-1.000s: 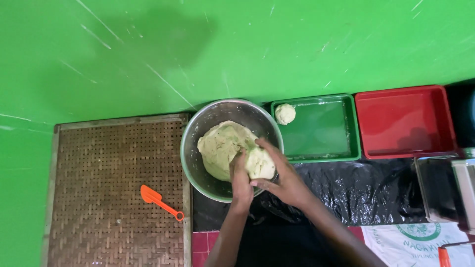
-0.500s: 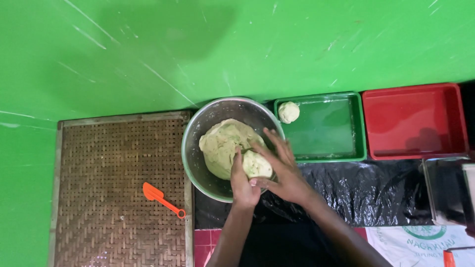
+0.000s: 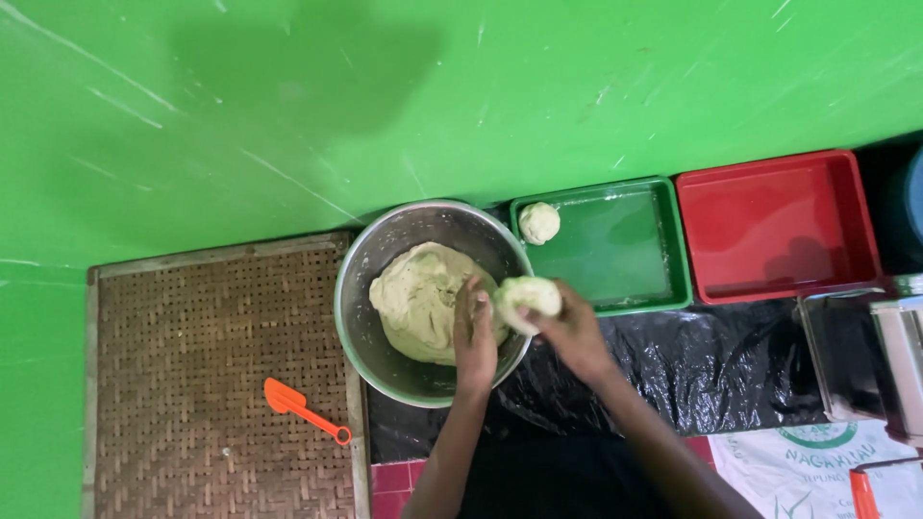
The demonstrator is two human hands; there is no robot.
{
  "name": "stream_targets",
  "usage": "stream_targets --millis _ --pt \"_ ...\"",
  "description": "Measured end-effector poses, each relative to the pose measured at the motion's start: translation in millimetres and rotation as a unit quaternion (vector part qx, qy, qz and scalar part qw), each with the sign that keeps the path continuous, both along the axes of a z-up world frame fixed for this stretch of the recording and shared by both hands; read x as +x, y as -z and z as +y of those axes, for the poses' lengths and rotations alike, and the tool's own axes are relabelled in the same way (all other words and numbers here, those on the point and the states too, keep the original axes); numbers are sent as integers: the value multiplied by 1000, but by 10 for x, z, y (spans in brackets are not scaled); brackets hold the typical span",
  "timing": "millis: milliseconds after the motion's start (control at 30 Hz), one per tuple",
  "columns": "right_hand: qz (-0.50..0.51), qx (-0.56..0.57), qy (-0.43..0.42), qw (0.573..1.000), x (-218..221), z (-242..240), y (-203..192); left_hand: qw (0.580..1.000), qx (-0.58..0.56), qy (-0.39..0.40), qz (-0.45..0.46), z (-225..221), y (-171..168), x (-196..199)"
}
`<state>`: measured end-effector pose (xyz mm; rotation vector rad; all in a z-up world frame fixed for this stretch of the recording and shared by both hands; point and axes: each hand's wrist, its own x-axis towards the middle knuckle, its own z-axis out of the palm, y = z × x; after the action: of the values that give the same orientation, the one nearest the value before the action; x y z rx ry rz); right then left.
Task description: Portioning a large mass of dough into smaller balls and placing them into a tray
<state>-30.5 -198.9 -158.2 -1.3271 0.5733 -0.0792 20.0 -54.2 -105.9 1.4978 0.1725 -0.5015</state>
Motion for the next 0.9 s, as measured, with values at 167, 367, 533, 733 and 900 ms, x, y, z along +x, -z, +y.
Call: stream_targets --millis 167,367,533,733,900 --pt "-9 214 80 973 151 -204 42 1000 1 6 -23 -74 188 30" --pt "-78 18 89 993 348 -574 376 998 -31 -40 -45 135 331 89" --pt "-58 -414 -40 908 440 -590 871 988 -40 -134 -60 422 554 52" --pt "5 -506 -178 844 445 -374 741 984 -14 -176 -29 613 679 5" --pt "50 -522 -194 829 401 -512 606 989 10 -145 -13 704 760 -97"
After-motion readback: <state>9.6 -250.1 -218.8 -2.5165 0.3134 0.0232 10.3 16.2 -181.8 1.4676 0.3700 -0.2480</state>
